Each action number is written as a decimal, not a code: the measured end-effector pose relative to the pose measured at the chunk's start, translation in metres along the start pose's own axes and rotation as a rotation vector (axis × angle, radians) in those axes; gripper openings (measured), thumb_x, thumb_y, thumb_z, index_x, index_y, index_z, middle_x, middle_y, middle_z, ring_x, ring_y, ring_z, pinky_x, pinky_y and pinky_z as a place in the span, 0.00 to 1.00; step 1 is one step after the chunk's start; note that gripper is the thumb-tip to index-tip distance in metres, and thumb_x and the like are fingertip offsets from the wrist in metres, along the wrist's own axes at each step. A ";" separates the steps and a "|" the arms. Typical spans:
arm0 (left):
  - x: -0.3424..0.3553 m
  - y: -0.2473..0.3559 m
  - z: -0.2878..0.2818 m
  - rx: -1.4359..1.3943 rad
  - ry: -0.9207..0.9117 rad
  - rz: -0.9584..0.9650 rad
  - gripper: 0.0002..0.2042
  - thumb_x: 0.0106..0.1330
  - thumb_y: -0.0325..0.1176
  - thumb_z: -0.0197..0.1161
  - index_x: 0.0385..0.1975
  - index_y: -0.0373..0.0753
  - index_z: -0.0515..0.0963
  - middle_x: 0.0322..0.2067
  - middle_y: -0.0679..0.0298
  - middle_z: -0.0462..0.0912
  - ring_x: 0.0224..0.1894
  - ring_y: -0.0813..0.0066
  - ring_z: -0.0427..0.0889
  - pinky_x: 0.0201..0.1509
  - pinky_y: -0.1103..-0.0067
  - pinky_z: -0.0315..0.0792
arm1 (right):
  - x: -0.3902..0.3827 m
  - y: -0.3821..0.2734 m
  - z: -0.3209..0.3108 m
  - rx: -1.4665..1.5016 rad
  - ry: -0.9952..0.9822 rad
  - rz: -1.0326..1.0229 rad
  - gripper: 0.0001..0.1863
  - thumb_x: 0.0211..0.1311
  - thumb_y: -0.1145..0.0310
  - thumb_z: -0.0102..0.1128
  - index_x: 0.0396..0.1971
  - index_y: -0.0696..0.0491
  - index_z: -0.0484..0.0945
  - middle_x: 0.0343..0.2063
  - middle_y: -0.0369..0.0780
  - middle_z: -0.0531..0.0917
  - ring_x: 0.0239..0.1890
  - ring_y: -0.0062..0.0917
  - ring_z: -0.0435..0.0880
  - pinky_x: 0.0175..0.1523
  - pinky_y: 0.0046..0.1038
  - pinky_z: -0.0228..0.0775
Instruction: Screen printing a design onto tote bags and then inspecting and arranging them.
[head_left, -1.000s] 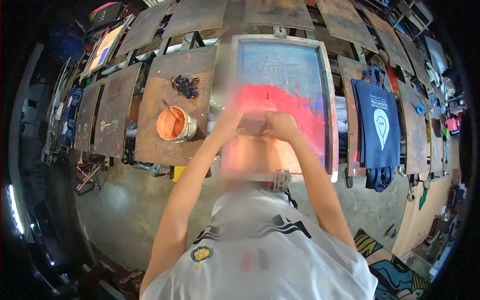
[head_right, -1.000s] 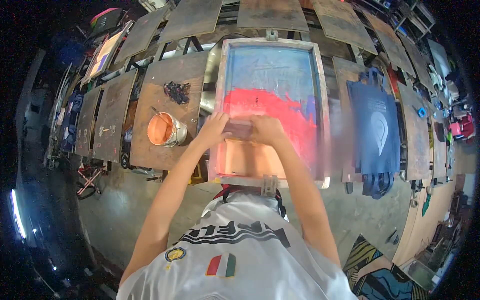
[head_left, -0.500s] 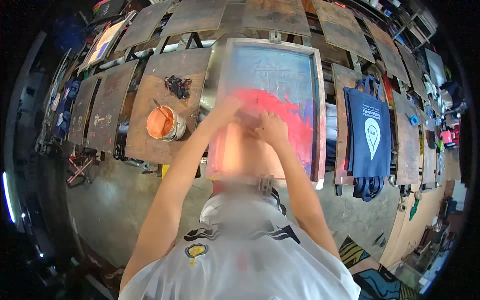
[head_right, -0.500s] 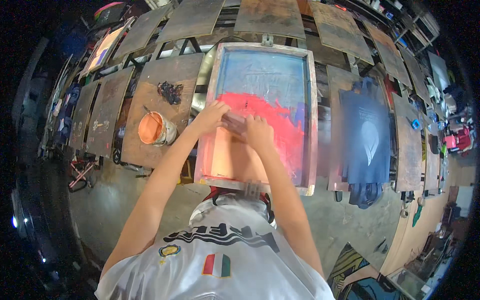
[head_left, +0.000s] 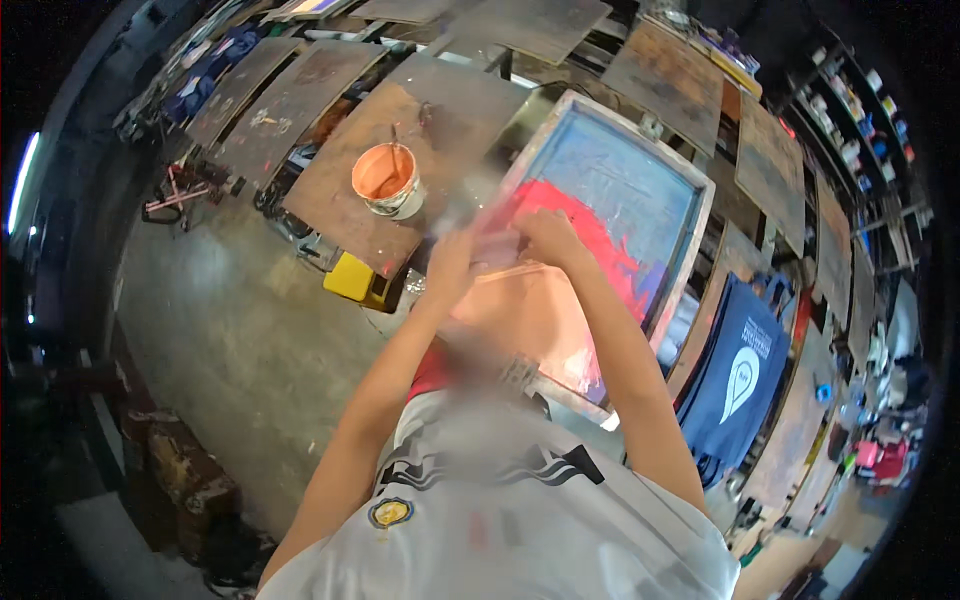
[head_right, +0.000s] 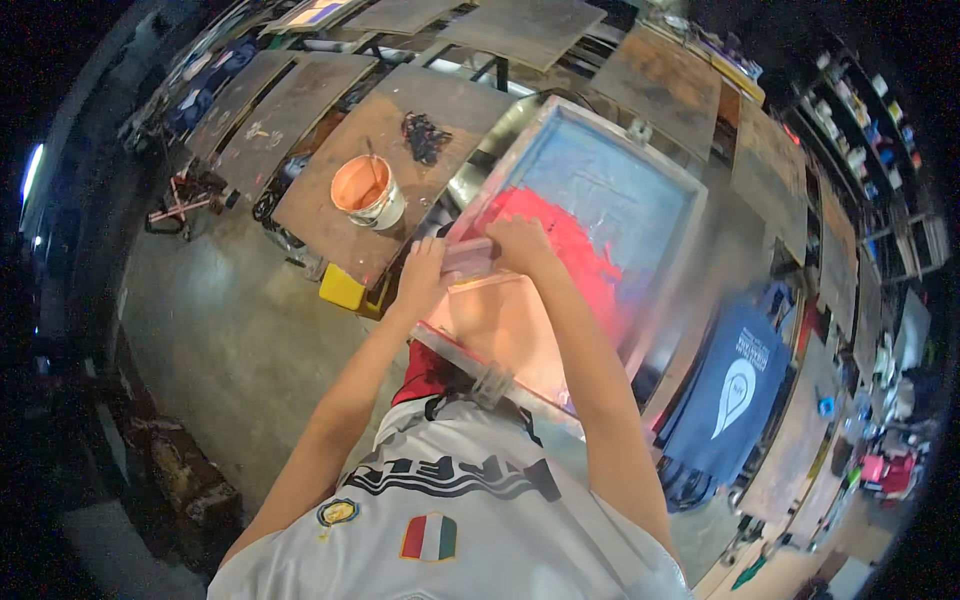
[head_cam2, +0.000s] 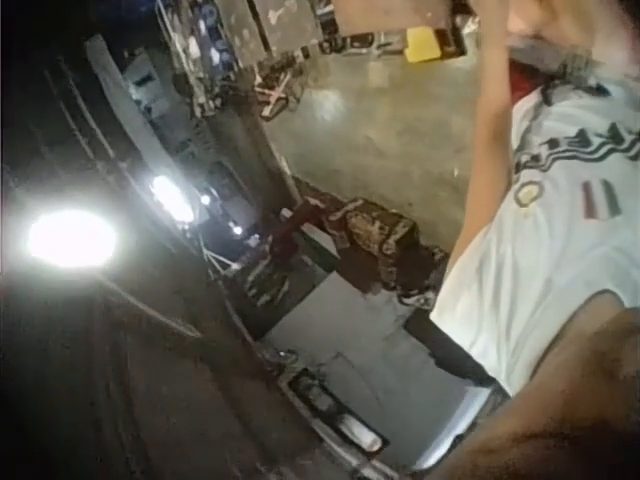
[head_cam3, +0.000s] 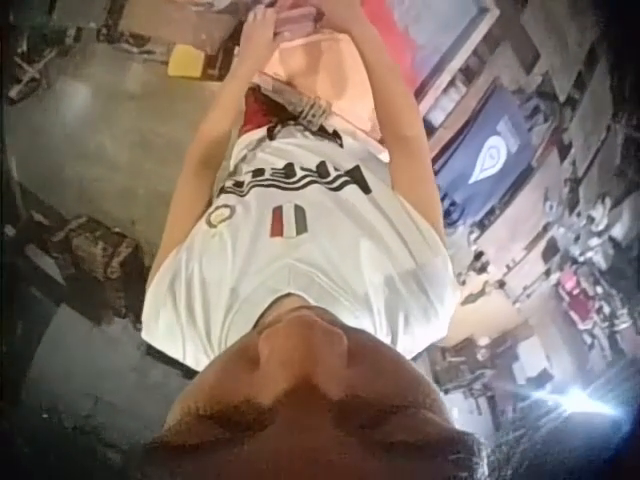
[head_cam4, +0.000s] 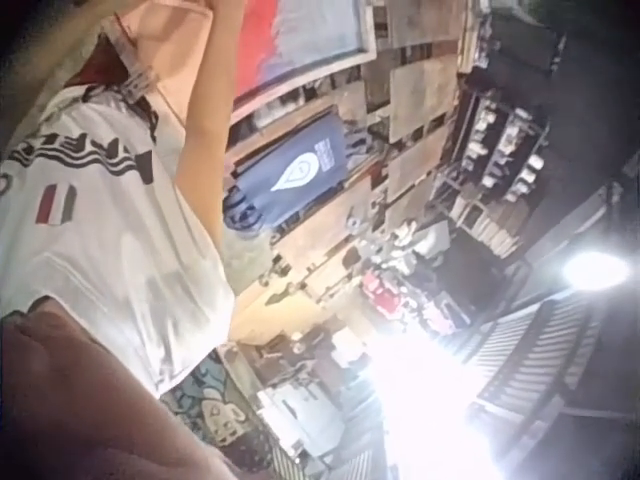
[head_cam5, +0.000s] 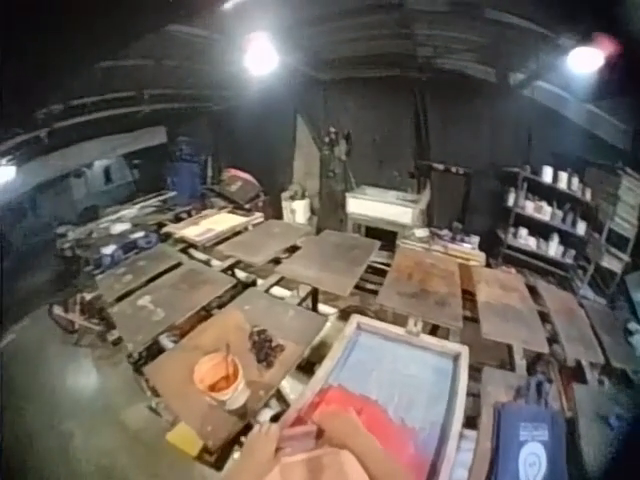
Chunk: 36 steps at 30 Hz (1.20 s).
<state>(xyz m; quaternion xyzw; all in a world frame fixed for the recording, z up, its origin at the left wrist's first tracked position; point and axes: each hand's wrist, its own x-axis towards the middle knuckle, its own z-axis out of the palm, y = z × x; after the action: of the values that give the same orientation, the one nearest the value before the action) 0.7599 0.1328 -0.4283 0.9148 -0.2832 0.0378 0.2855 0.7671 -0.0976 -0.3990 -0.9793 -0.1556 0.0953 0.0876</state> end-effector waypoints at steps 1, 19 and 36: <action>0.001 0.002 -0.003 -0.003 0.022 -0.010 0.26 0.50 0.31 0.73 0.48 0.33 0.70 0.44 0.51 0.72 0.48 0.48 0.71 0.52 0.61 0.68 | -0.002 0.003 0.005 0.044 0.011 0.009 0.23 0.42 0.58 0.73 0.42 0.45 0.77 0.44 0.39 0.82 0.51 0.39 0.80 0.52 0.48 0.69; 0.131 0.040 0.035 0.168 -0.356 0.510 0.28 0.45 0.35 0.77 0.47 0.44 0.72 0.47 0.64 0.76 0.56 0.60 0.73 0.60 0.62 0.68 | -0.077 0.024 0.025 0.064 0.209 0.664 0.30 0.47 0.54 0.71 0.46 0.53 0.70 0.42 0.48 0.82 0.48 0.46 0.82 0.47 0.48 0.78; 0.056 -0.006 0.013 -0.035 -0.269 0.314 0.27 0.47 0.37 0.76 0.44 0.38 0.70 0.46 0.56 0.74 0.55 0.54 0.72 0.56 0.61 0.68 | -0.048 0.012 0.005 0.213 0.021 0.303 0.21 0.45 0.55 0.67 0.37 0.52 0.78 0.39 0.49 0.84 0.45 0.44 0.84 0.48 0.46 0.77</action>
<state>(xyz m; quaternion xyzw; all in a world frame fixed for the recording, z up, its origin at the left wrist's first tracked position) 0.8085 0.1022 -0.4294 0.8511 -0.4587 -0.0457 0.2515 0.7252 -0.1235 -0.3982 -0.9776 0.0057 0.1132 0.1772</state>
